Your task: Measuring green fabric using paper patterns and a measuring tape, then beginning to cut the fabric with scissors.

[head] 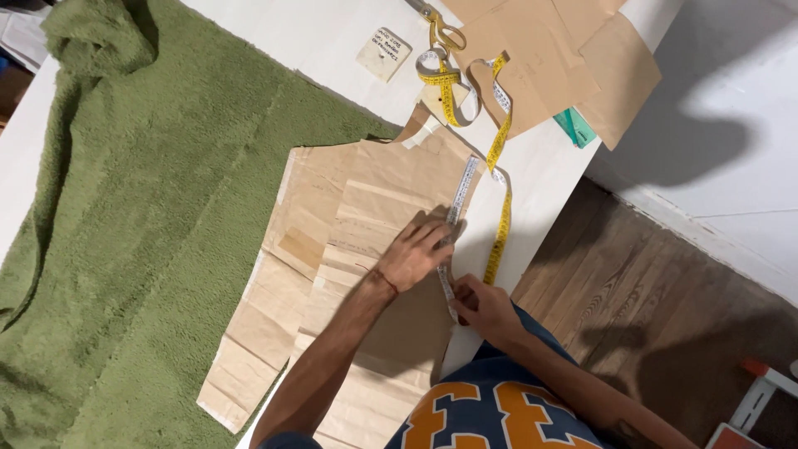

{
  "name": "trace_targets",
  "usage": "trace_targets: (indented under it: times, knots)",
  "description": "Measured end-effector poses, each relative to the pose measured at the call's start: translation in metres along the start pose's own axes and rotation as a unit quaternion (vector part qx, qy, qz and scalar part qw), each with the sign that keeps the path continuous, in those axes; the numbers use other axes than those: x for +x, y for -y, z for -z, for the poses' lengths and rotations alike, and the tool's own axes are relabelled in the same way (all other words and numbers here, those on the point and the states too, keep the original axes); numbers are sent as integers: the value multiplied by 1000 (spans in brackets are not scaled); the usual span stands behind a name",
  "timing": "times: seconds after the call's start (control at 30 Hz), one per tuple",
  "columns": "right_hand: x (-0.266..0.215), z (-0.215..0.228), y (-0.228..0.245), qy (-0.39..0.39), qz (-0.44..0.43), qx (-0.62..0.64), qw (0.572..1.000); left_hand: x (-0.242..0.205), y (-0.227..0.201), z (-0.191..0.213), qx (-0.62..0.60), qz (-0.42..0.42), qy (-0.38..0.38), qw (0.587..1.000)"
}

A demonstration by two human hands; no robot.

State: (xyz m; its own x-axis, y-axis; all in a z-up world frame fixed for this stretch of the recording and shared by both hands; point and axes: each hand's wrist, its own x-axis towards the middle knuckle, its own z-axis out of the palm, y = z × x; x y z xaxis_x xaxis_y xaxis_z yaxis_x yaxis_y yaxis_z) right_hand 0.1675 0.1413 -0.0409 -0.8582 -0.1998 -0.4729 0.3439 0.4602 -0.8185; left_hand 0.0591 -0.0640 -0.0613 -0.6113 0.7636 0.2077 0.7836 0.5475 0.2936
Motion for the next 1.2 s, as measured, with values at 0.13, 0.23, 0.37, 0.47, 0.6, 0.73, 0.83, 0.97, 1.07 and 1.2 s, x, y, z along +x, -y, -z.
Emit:
trace_targets:
  times: [0.13, 0.23, 0.37, 0.47, 0.6, 0.73, 0.83, 0.97, 1.07, 1.2]
  knots:
    - [-4, 11, 9, -6, -8, -41, 999, -24, -2, -35, 108, -61, -28, 992]
    - [0, 20, 22, -17, -98, -49, 994, -28, -4, -40, 120, -115, -159, 973]
    - [8, 20, -1, -38, -84, -70, 993, -31, -11, -30, 42, -113, -88, 989]
    - [11, 21, -4, -47, -58, -76, 994, -32, -13, -29, -1, -79, -87, 993]
    - [1, 28, 20, -21, -53, -100, 993, -33, -30, -28, -47, -17, -91, 995]
    - [-7, 32, 8, -39, -8, -86, 996, -31, -44, -30, -90, 29, -105, 990]
    - [-8, 35, 10, -46, -22, -98, 994, -36, -47, -30, -3, 17, -86, 996]
    - [-2, 39, 1, -70, 0, -111, 991, -38, -49, -29, 26, -11, -58, 998]
    - [3, 45, 12, -81, -7, -139, 987, -40, -49, -28, 23, -55, -53, 997]
    - [5, 45, -1, -65, 3, -156, 986, -39, -48, -28, -7, -125, -92, 988]
